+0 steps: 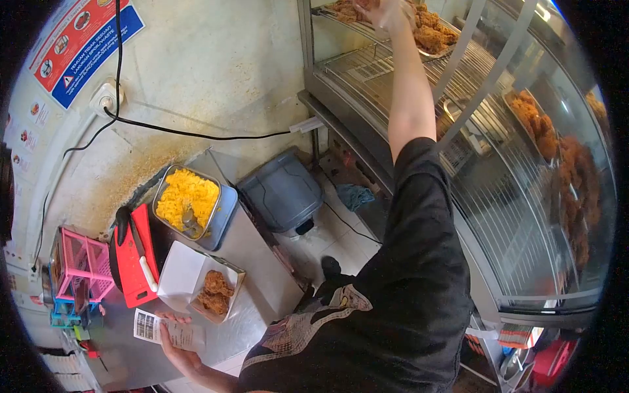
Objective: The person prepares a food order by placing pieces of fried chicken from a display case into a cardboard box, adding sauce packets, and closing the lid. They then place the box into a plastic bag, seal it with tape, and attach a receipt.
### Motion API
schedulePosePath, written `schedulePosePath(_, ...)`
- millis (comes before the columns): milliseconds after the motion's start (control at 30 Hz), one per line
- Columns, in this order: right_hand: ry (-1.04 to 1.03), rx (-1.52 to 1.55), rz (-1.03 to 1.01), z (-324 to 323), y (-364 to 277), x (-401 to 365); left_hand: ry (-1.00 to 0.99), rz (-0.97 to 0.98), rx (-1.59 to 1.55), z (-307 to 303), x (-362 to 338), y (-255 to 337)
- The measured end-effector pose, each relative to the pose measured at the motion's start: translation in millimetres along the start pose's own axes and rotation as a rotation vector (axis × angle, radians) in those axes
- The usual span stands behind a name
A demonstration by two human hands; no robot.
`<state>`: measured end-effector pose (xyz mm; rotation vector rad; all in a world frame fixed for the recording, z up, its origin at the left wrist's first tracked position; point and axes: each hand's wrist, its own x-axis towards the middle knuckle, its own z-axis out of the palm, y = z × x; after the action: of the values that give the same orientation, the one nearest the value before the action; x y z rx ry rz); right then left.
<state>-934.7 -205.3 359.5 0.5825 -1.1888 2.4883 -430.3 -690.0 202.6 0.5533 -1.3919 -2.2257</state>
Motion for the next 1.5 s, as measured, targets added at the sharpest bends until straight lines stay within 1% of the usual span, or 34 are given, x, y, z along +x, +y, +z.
schedulePosePath(67, 0.029, -0.017, -0.011, 32, 1, -35, 0.006, 0.004, 0.017, -4, 0, 3)
schedulePosePath(133, 0.048, -0.026, -0.020, 53, -1, -42, -0.043, 0.006, 0.003, -9, -1, 7)
schedulePosePath(167, 0.056, -0.025, -0.022, 60, -2, -44, -0.036, 0.016, 0.003, -9, -3, 8)
schedulePosePath(267, 0.116, -0.032, -0.005, 58, -5, -38, -0.001, 0.028, 0.047, -14, -9, 13)
schedulePosePath(333, 0.157, -0.053, 0.012, 67, -4, -51, 0.011, 0.048, 0.039, -19, -8, 10)
schedulePosePath(400, 0.178, -0.067, 0.076, 83, 17, -61, 0.078, 0.023, 0.009, -26, -8, 7)
schedulePosePath(467, 0.004, -0.187, 0.091, 123, 35, -116, 0.241, -0.008, 0.097, -31, -11, 8)
schedulePosePath(500, -0.055, -0.163, 0.215, 101, 53, -120, 0.363, -0.041, 0.084, -29, -13, 10)
schedulePosePath(533, -0.112, -0.139, 0.345, 83, 78, -127, 0.243, -0.015, -0.009, -40, -14, 9)
schedulePosePath(567, -0.162, -0.202, 0.425, 112, 101, -169, 0.207, 0.071, -0.050, -28, -13, 14)
schedulePosePath(600, -0.223, -0.264, 0.469, 148, 105, -218, 0.141, 0.144, 0.002, -33, -10, 14)
schedulePosePath(633, -0.365, -0.262, 0.585, 167, 114, -260, 0.175, 0.135, 0.048, -32, -10, 14)
schedulePosePath(667, -0.496, -0.260, 0.693, 177, 133, -297, 0.203, 0.172, 0.203, -36, -8, 11)
schedulePosePath(733, -0.770, -0.505, 0.709, 186, 185, -357, 0.278, 0.156, 0.278, -60, -5, -6)
schedulePosePath(767, -0.912, -0.393, 0.766, 185, 215, -386, 0.315, 0.074, 0.401, -67, -4, -15)
schedulePosePath(800, -0.973, -0.283, 0.753, 198, 229, -414, 0.343, -0.005, 0.519, -74, -3, -25)
schedulePosePath(833, -0.892, -0.201, 0.899, 206, 242, -443, 0.344, -0.086, 0.530, -81, -2, -40)
schedulePosePath(867, -0.900, -0.199, 0.898, 212, 254, -463, 0.340, -0.162, 0.538, -93, -3, -53)
schedulePosePath(933, -0.917, -0.834, 0.270, 217, 284, -490, 0.302, -0.226, 0.467, -111, -1, -85)
schedulePosePath(967, -0.937, -0.976, 0.226, 217, 288, -497, 0.308, -0.249, 0.494, -116, 2, -98)
schedulePosePath(1000, -0.941, -0.976, 0.228, 214, 290, -501, 0.311, -0.276, 0.519, -120, 4, -109)
schedulePosePath(1067, -0.792, -1.221, -0.240, 205, 289, -504, 0.283, -0.264, 0.547, -125, 9, -128)
schedulePosePath(1100, -0.798, -1.228, -0.239, 200, 280, -505, 0.254, -0.249, 0.575, -127, 8, -136)
schedulePosePath(1167, -0.719, -1.063, 0.186, 195, 262, -497, 0.225, -0.279, 0.524, -127, 11, -144)
schedulePosePath(1200, -0.718, -1.072, 0.187, 195, 260, -496, 0.196, -0.305, 0.485, -128, 14, -147)
schedulePosePath(1233, -0.752, -0.993, 0.359, 194, 257, -496, 0.189, -0.311, 0.483, -134, 17, -154)
schedulePosePath(1267, -0.780, -0.908, 0.525, 194, 256, -496, 0.111, -0.248, 0.563, -144, 22, -163)
schedulePosePath(1300, -0.777, -0.913, 0.521, 193, 256, -498, 0.034, -0.180, 0.642, -151, 26, -170)
schedulePosePath(1333, -0.896, -1.085, 0.141, 194, 260, -503, 0.028, -0.176, 0.640, -157, 28, -175)
schedulePosePath(1367, -0.995, -1.232, -0.255, 195, 262, -506, 0.043, -0.139, 0.709, -163, 28, -180)
schedulePosePath(1400, -0.995, -1.236, -0.254, 198, 265, -507, 0.060, -0.106, 0.778, -163, 27, -180)
schedulePosePath(1433, -1.030, -1.324, -0.220, 202, 269, -505, 0.058, -0.107, 0.775, -163, 27, -180)
schedulePosePath(1467, -1.064, -1.411, -0.185, 205, 275, -502, 0.051, -0.119, 0.726, -164, 27, -180)
schedulePosePath(1500, -1.063, -1.413, -0.184, 207, 282, -494, 0.044, -0.131, 0.679, -163, 26, -176)
